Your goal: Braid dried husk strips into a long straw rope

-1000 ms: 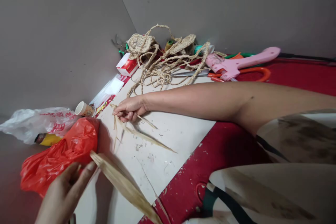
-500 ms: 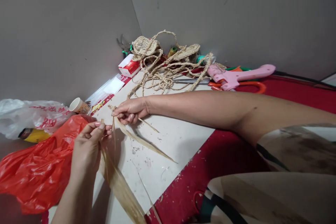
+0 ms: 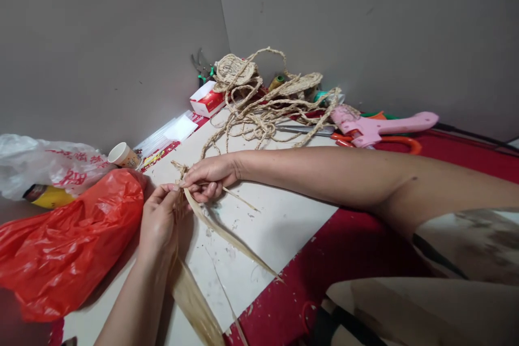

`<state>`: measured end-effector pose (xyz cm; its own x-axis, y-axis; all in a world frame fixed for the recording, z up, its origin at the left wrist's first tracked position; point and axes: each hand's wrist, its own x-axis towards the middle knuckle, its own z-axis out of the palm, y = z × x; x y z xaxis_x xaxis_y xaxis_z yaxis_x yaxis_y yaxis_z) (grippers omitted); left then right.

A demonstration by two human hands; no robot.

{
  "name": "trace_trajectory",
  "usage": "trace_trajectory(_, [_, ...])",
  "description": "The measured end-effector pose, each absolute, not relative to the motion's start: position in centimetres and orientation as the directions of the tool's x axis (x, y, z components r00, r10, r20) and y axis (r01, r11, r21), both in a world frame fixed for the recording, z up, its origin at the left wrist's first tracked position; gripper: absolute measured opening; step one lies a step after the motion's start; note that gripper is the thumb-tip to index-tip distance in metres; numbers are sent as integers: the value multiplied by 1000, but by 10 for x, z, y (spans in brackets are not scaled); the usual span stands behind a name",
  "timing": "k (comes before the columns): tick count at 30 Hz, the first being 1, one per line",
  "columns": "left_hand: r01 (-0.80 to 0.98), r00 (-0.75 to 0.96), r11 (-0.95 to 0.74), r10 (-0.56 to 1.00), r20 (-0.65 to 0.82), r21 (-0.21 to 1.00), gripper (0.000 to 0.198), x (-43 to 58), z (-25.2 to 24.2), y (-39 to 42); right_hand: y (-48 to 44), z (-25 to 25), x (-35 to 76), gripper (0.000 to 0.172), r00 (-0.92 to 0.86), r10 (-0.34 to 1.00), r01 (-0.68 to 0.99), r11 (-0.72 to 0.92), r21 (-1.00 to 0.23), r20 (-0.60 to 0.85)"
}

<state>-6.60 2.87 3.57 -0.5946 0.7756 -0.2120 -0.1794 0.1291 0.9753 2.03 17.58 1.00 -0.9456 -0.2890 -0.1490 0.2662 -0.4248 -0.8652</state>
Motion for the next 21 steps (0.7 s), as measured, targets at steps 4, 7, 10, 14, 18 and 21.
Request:
trace_trajectory(4, [-149,-578,151,788,-210,977,26,-68,29,25,175,10,22,31,-930,-291,329,-378,-865,-227])
trace_trajectory(7, [-134,-562,134,806,-187,982,27,-68,30,26,174,13,23,30,-949,-221,293,-355,-888,-225])
trace_trajectory(10, [-150,-556,77,818,-149,986,24,-72,30,33,174,15,22,29,-975,-112,218,-312,-925,-192])
trace_trajectory(14, [-155,-567,30,816,-114,988,24,-84,24,49,175,16,22,33,-985,31,163,-198,-967,-172])
trace_trajectory(18, [-151,-592,-12,802,-81,988,25,-91,19,59,177,13,21,36,-983,105,133,-142,-981,-149])
trace_trajectory(21, [-145,-608,7,788,-94,989,25,-91,18,57,178,11,19,33,-984,110,119,-165,-979,-138])
